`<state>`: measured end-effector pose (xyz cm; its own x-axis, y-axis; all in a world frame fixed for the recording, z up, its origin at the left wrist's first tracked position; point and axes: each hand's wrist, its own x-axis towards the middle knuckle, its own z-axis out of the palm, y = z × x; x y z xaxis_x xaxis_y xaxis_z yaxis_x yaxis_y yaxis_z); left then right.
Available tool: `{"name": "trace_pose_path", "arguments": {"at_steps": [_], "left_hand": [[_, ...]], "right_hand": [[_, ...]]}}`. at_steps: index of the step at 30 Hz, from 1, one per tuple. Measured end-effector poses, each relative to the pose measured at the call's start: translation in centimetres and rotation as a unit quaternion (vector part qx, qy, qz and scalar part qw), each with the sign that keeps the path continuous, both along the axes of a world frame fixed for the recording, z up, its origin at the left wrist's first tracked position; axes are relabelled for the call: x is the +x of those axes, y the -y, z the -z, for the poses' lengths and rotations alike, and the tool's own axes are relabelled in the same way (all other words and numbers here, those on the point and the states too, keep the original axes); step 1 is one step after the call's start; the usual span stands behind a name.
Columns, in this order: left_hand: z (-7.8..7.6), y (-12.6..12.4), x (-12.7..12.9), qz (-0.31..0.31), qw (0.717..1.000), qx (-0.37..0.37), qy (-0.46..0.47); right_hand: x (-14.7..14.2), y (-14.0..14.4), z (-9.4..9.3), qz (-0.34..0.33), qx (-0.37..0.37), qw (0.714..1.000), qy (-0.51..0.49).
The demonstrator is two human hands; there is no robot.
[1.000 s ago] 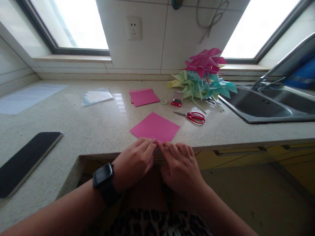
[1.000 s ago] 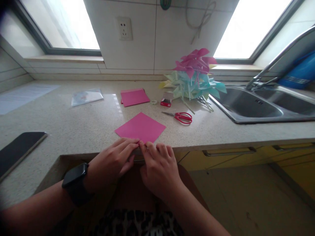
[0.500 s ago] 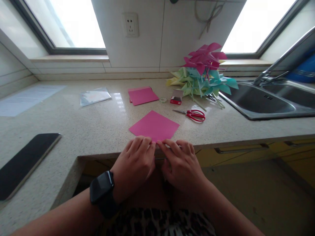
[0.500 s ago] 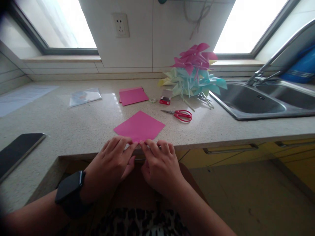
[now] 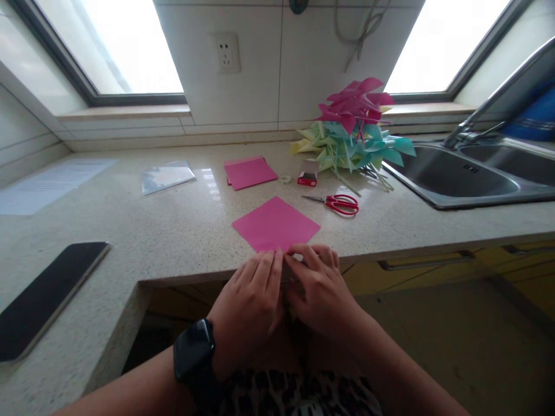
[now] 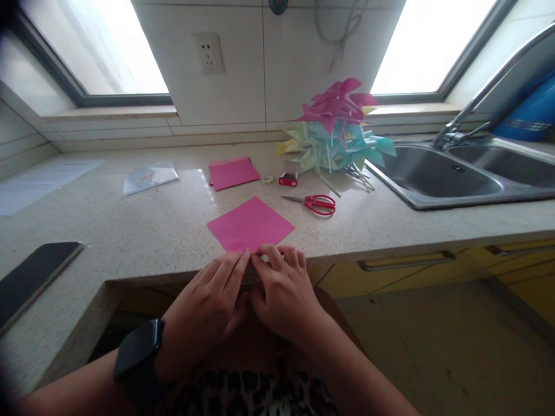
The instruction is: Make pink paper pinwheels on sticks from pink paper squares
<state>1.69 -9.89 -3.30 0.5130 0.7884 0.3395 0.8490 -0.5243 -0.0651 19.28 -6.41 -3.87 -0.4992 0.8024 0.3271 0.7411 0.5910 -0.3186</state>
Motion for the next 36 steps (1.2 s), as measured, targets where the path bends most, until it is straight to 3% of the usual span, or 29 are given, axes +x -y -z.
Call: {"name": "trace_pose_path", "arguments": {"at_steps": [5,9,13,18,23,31,36], "left_hand": [[0.3,-0.4,-0.2,-0.012,1.0,0.023,0.0],[0.2,-0.4,-0.1,-0.021,1.0,0.002,-0.014],[0.4,-0.4,0.3,-0.018,1.0,0.007,-0.017],[0.3,-1.0,0.3,-0.019,1.0,0.002,-0.017],[0.1,-1.4,0.0,-0.01,1.0,0.001,-0.026],[0.4,-1.6,0.3,-0.002,0.999,0.015,-0.035],[-0.1,-2.1,-0.2,0.009,1.0,0.004,-0.029]], "right_hand": [[0.8,-0.3,-0.1,-0.022,0.01,0.997,-0.071],[2.8,-1.9,-0.4,-0.024,0.074,0.987,-0.14],[4.6,-4.6,-1.3,-0.051,0.105,0.989,-0.093],[4.9,-8.8,-3.7,-0.104,0.114,0.988,-0.028],[4.2,-12.6,-5.1,-0.183,0.077,0.98,0.023],[3.6,-14.4,-3.3,-0.231,-0.001,0.973,0.013],[3.9,-14.8,-3.2,-0.234,-0.02,0.972,-0.027]]}}
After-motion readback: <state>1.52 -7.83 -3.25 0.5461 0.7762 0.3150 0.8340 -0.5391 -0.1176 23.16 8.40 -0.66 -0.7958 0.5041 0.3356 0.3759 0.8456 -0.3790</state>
